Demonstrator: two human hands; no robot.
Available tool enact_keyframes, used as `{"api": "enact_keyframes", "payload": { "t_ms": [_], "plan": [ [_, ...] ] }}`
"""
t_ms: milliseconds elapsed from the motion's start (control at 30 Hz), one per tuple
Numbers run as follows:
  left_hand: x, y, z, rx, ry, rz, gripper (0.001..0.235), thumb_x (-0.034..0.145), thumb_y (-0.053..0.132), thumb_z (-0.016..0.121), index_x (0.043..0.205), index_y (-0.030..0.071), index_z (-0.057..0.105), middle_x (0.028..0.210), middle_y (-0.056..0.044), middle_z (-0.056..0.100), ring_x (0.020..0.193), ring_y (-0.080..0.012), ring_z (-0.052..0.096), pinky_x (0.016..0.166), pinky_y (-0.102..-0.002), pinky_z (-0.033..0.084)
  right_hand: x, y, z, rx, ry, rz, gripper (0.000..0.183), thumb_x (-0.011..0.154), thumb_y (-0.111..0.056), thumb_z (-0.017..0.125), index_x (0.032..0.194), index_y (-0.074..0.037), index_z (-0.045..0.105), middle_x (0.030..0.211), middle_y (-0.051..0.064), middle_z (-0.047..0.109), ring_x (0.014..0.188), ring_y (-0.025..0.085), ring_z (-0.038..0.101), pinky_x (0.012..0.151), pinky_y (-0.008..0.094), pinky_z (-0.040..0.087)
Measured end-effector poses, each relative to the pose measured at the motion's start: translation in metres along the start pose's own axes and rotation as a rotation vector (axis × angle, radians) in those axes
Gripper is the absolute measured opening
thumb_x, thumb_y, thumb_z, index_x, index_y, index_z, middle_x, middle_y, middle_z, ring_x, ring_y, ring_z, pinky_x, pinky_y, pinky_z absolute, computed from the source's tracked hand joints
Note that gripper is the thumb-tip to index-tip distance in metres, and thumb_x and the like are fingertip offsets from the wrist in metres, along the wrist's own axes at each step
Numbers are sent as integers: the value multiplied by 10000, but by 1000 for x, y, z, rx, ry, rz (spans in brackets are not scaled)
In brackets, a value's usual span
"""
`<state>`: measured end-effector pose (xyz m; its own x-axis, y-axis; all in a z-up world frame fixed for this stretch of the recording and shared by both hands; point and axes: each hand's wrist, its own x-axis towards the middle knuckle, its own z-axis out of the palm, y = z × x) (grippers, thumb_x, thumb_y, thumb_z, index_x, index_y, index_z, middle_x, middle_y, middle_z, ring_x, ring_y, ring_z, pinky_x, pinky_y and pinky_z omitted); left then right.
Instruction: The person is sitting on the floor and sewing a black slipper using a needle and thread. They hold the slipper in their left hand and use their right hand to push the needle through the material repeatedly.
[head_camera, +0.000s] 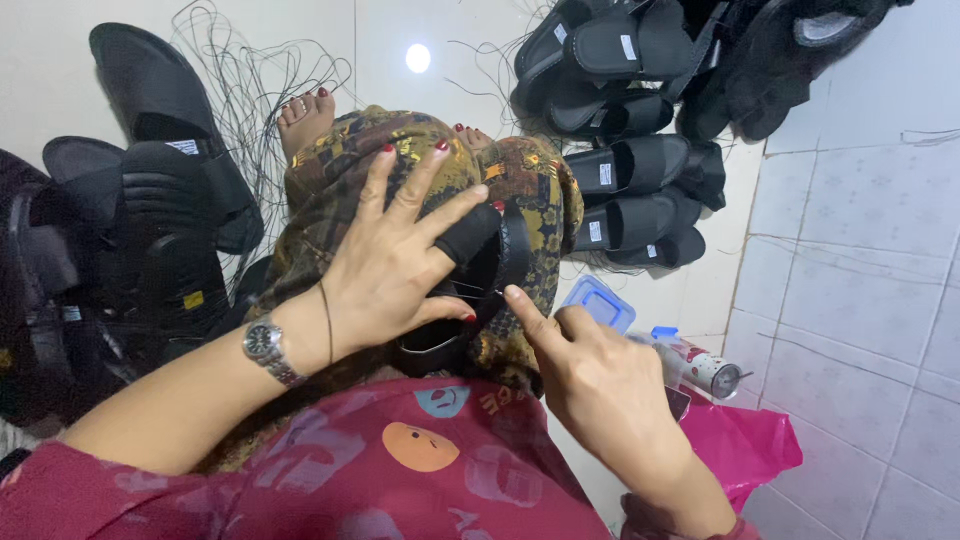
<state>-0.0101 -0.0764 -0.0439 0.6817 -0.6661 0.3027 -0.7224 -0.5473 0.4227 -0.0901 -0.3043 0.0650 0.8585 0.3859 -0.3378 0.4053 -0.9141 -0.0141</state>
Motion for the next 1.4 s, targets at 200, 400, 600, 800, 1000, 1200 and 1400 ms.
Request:
{"api": "enact_keyframes", "payload": {
  "t_ms": [200,400,600,800,1000,1200,1400],
  "plan": [
    [4,3,5,-5,71,21,969,575,680,868,1266,18,716,1455,-103,613,1467,-474,317,1176,-713,127,-7,-14,10,-336,-20,47,813,762,-297,628,1552,-291,437,785,42,537,469,227,594,326,395,453],
    [3,-7,10,-4,81,41,895,566,712,856,1139,31,771,1442,-99,636,1458,-444,386,1202,-675,128,8,-8,1,-120,63,-46,722,746,-157,621,1462,-204,547,908,44,608,504,230,594,368,399,456],
    [2,-11,9,20,101,93,903,583,747,843,1137,37,781,1436,-88,652,1453,-407,411,1214,-640,147,17,-9,-1,12,166,-76,525,807,-61,633,1322,-159,630,1052,39,685,593,241,647,363,384,464],
    [-23,14,-19,-127,317,49,450,815,418,925,703,59,677,1373,-128,636,1366,-474,417,1132,-698,244,10,-3,1,246,270,-81,262,974,-164,649,1213,-56,647,1129,93,748,869,225,749,558,380,569],
    [-23,30,-59,-992,92,-292,437,824,137,788,561,62,448,1401,-158,612,1025,-197,685,890,-312,552,10,-7,16,1,172,1,320,861,-175,574,1167,-83,588,1061,76,663,833,304,619,654,394,509],
    [-26,34,-39,-1843,-106,-542,280,940,96,666,1200,4,718,1282,-111,715,615,-101,540,609,-227,502,13,-2,26,224,325,-72,127,951,-95,569,1072,-69,599,903,78,687,708,260,655,534,381,471],
    [-13,36,-21,-1189,-229,-1033,201,834,150,798,1032,119,788,735,16,724,582,-71,666,547,-207,550,15,2,21,150,358,-137,81,1010,-140,532,1056,-99,584,826,55,620,617,249,608,480,388,434]
  ]
}}
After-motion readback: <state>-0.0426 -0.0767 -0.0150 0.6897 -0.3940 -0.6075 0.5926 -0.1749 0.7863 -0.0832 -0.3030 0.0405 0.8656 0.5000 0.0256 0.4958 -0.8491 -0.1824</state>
